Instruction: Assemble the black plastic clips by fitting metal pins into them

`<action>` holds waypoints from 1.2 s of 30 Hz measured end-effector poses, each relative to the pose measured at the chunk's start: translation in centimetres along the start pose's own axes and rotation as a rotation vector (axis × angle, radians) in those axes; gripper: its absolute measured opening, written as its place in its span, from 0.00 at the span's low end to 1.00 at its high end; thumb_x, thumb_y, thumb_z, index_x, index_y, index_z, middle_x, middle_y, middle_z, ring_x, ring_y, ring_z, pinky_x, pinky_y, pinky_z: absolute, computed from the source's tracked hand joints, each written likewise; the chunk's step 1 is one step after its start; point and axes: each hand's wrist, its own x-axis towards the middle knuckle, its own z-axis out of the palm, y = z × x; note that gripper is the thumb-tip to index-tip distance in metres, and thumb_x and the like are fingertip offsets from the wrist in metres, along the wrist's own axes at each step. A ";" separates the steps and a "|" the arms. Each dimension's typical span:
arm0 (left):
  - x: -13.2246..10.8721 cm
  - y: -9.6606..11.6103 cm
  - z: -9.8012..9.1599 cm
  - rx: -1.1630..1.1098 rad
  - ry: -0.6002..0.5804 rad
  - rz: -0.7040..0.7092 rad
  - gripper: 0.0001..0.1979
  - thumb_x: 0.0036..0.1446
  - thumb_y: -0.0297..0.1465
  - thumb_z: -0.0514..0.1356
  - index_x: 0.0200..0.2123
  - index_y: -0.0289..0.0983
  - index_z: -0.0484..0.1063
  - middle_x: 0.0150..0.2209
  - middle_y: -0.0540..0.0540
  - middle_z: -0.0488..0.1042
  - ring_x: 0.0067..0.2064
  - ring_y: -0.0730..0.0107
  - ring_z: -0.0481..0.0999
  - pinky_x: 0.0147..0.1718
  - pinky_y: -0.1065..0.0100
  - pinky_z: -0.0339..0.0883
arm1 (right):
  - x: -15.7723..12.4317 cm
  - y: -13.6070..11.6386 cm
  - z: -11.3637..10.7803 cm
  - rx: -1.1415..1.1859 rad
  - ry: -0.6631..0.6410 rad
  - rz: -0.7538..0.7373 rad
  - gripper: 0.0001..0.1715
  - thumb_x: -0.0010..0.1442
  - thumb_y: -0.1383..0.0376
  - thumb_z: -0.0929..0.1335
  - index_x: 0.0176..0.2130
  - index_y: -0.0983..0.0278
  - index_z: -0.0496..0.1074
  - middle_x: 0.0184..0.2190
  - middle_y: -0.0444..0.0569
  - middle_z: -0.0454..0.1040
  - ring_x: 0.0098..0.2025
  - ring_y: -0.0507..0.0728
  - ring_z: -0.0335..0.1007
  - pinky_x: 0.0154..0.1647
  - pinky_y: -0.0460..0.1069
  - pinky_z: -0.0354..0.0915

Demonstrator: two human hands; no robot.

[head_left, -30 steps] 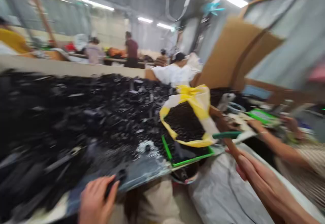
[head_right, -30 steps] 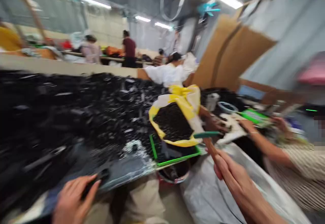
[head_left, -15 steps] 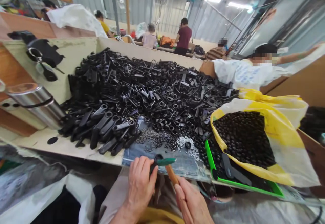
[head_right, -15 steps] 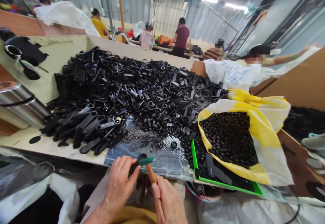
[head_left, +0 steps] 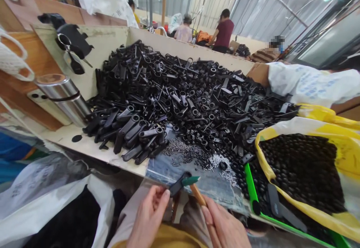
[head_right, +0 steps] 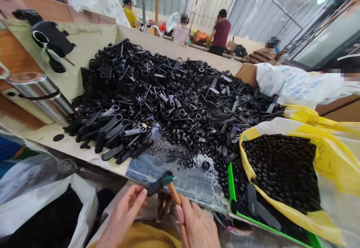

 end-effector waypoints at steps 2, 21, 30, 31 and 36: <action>0.6 0.7 0.5 -0.195 -0.133 -0.170 0.32 0.53 0.62 0.61 0.36 0.37 0.74 0.34 0.43 0.81 0.35 0.60 0.80 0.31 0.66 0.72 | 0.2 0.3 -0.4 0.013 -0.025 -0.006 0.18 0.77 0.59 0.57 0.59 0.58 0.68 0.38 0.50 0.84 0.35 0.58 0.85 0.35 0.47 0.78; -0.1 0.8 3.5 -0.124 -0.146 -0.130 0.36 0.55 0.66 0.53 0.34 0.39 0.79 0.24 0.50 0.69 0.27 0.66 0.66 0.24 0.67 0.58 | -0.4 -0.2 -0.1 -0.149 0.046 -0.123 0.20 0.78 0.63 0.54 0.59 0.63 0.67 0.37 0.54 0.84 0.35 0.60 0.85 0.32 0.47 0.79; -0.4 0.5 4.2 -0.058 -0.088 -0.113 0.32 0.58 0.65 0.49 0.27 0.43 0.68 0.28 0.48 0.70 0.33 0.62 0.69 0.31 0.65 0.63 | 0.5 -0.2 -1.3 -0.096 0.015 -0.134 0.21 0.76 0.61 0.57 0.61 0.62 0.69 0.44 0.56 0.85 0.39 0.61 0.86 0.32 0.46 0.80; -0.4 0.5 4.2 -0.051 -0.085 -0.112 0.32 0.58 0.65 0.49 0.27 0.43 0.67 0.28 0.48 0.70 0.33 0.61 0.69 0.31 0.65 0.63 | 0.6 -0.3 -1.3 -0.101 0.003 -0.132 0.21 0.76 0.61 0.57 0.61 0.62 0.69 0.42 0.55 0.85 0.37 0.60 0.86 0.32 0.47 0.79; -0.4 0.6 4.2 -0.015 -0.072 -0.114 0.31 0.58 0.64 0.47 0.28 0.43 0.67 0.29 0.46 0.70 0.37 0.57 0.70 0.36 0.61 0.63 | 0.6 -0.6 -1.2 -0.125 -0.012 -0.162 0.22 0.76 0.62 0.58 0.63 0.62 0.68 0.42 0.55 0.85 0.38 0.60 0.85 0.33 0.47 0.80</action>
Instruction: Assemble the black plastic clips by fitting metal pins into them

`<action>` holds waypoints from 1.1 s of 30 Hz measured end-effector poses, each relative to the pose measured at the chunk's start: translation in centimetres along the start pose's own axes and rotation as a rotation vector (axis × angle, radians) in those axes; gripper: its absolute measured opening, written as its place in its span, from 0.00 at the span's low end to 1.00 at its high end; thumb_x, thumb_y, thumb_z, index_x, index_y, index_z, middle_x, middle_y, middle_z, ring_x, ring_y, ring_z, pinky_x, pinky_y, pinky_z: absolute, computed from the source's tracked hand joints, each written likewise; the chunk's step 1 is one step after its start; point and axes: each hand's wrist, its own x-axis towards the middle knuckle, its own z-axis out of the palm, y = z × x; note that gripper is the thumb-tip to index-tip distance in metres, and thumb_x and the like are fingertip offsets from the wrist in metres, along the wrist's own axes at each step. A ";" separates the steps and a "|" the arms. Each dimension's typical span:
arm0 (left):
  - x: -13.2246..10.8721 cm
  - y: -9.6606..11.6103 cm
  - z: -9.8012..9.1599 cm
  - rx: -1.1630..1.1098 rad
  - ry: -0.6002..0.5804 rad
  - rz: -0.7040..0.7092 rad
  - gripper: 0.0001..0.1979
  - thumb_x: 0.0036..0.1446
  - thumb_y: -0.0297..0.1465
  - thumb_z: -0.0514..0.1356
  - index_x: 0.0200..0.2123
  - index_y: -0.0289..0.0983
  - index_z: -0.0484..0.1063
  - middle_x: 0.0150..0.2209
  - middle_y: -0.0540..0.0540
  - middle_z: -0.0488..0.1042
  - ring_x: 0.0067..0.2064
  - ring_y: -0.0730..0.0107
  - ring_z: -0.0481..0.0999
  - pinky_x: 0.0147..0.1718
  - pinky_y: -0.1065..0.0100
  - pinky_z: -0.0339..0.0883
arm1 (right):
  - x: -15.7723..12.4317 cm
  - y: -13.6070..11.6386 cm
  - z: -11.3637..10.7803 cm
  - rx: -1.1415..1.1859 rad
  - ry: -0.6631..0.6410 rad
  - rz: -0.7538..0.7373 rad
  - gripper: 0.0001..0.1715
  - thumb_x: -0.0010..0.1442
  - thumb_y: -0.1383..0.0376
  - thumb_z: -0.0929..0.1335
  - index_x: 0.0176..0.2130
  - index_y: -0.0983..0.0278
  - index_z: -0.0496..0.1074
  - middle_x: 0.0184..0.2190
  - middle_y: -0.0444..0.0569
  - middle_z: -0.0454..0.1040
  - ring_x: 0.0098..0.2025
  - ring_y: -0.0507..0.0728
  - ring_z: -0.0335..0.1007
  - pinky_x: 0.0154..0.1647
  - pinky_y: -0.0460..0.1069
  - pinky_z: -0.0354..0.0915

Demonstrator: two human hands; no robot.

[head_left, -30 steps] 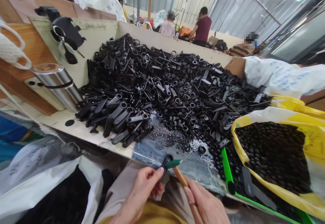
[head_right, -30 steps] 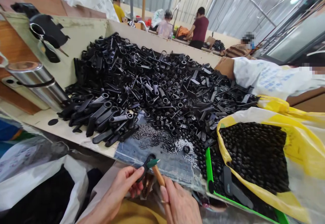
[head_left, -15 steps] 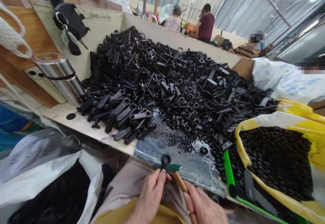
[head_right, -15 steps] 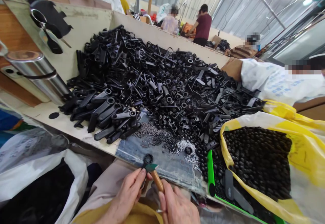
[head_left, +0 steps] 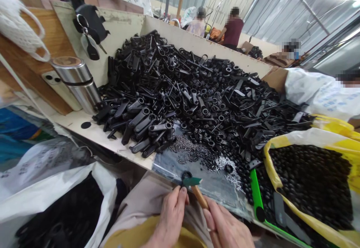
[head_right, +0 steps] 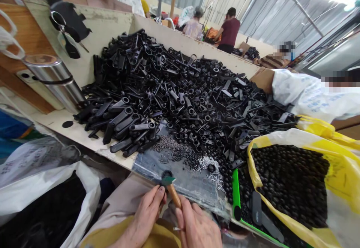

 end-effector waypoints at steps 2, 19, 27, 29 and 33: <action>0.0 0.1 0.0 0.013 0.001 -0.004 0.31 0.58 0.64 0.46 0.28 0.43 0.67 0.29 0.46 0.70 0.38 0.55 0.71 0.39 0.60 0.63 | -0.1 0.1 0.2 -0.019 0.048 -0.017 0.23 0.76 0.63 0.58 0.65 0.63 0.66 0.45 0.57 0.84 0.42 0.62 0.85 0.38 0.49 0.80; 0.1 0.2 0.2 0.027 0.021 0.014 0.28 0.60 0.60 0.45 0.28 0.43 0.66 0.30 0.44 0.73 0.38 0.54 0.72 0.42 0.58 0.64 | -0.7 0.7 1.0 -0.055 0.042 0.005 0.21 0.76 0.62 0.59 0.60 0.64 0.72 0.39 0.54 0.86 0.33 0.59 0.86 0.30 0.46 0.79; 0.2 -0.5 0.6 -0.001 0.052 0.027 0.27 0.61 0.58 0.47 0.26 0.43 0.65 0.28 0.47 0.71 0.35 0.57 0.70 0.41 0.58 0.62 | -1.0 0.9 -0.2 0.041 0.224 -0.015 0.23 0.76 0.63 0.60 0.64 0.64 0.69 0.43 0.57 0.85 0.40 0.62 0.86 0.39 0.49 0.80; 0.3 -0.6 0.7 -0.026 0.058 0.035 0.27 0.60 0.60 0.48 0.26 0.44 0.65 0.27 0.47 0.70 0.34 0.58 0.69 0.39 0.59 0.62 | -0.9 0.8 0.5 0.011 0.151 -0.015 0.22 0.77 0.62 0.59 0.61 0.64 0.72 0.40 0.55 0.85 0.35 0.61 0.86 0.35 0.48 0.79; 0.6 -0.6 0.8 -0.090 0.076 0.043 0.29 0.57 0.62 0.52 0.25 0.43 0.66 0.26 0.49 0.70 0.33 0.60 0.69 0.36 0.62 0.62 | -0.7 0.3 1.5 0.096 0.030 0.066 0.23 0.77 0.59 0.58 0.62 0.61 0.72 0.39 0.53 0.85 0.33 0.59 0.85 0.32 0.46 0.78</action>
